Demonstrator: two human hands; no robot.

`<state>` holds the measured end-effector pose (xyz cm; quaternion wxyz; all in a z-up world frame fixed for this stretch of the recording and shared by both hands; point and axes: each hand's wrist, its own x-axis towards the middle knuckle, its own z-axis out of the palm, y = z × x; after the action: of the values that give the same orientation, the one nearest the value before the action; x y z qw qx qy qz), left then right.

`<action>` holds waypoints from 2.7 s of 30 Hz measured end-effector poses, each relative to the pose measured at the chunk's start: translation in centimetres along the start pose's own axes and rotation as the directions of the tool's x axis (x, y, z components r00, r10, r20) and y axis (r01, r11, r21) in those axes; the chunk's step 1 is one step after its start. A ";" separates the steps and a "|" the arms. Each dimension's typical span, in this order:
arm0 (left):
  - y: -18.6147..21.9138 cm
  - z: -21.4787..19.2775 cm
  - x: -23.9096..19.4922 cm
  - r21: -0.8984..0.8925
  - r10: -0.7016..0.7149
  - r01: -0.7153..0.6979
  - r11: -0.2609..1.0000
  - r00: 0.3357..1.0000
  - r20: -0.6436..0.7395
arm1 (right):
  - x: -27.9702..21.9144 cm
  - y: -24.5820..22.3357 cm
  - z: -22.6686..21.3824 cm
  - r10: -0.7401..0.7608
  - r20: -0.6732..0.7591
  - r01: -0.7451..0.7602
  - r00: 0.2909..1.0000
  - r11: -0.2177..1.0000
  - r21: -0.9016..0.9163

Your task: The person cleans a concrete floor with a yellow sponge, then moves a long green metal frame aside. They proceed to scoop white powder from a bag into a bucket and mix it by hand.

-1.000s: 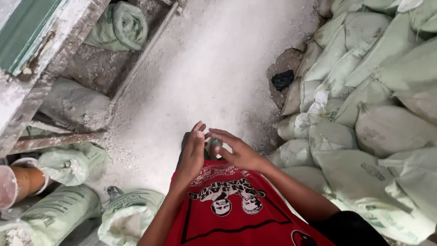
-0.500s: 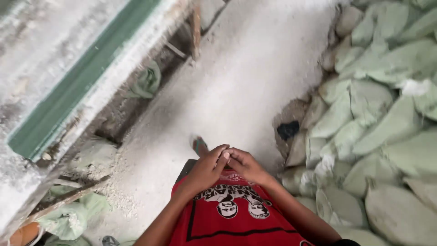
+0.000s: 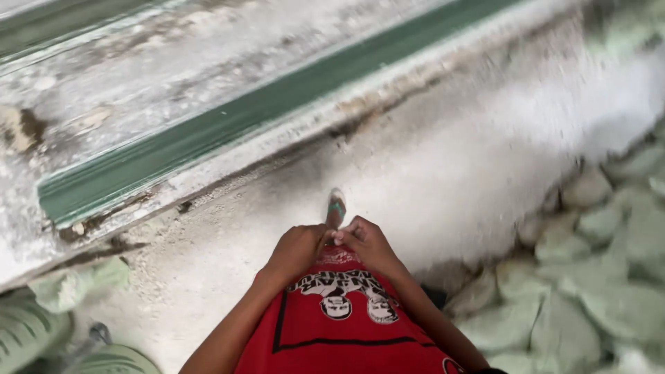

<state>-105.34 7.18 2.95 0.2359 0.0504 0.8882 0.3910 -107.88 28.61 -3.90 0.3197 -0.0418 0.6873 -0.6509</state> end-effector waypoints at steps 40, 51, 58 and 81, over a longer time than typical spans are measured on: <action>-44.4 -19.0 -14.8 -0.362 -0.611 0.543 0.758 0.396 -0.686 | 30.7 0.5 11.6 0.034 -0.678 -0.105 0.735 0.992 -0.063; -43.0 -24.4 -14.0 -0.208 -0.392 0.567 0.797 0.224 -0.892 | 34.1 -3.7 11.0 0.307 -0.633 0.057 0.711 0.872 0.486; -51.9 -29.8 -10.7 0.089 -0.817 0.843 0.530 0.536 -0.215 | 37.9 -11.9 13.4 0.126 -0.763 -0.080 0.634 0.992 0.097; -18.4 -21.4 15.2 0.376 -0.252 0.252 0.892 0.966 -0.050 | 34.7 -11.8 4.0 0.331 0.133 -0.350 0.934 0.922 0.168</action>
<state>-126.84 -15.70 -3.59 0.2706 -0.0204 0.9458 0.1783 -137.61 6.96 -6.21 0.4652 0.0756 0.6018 -0.6447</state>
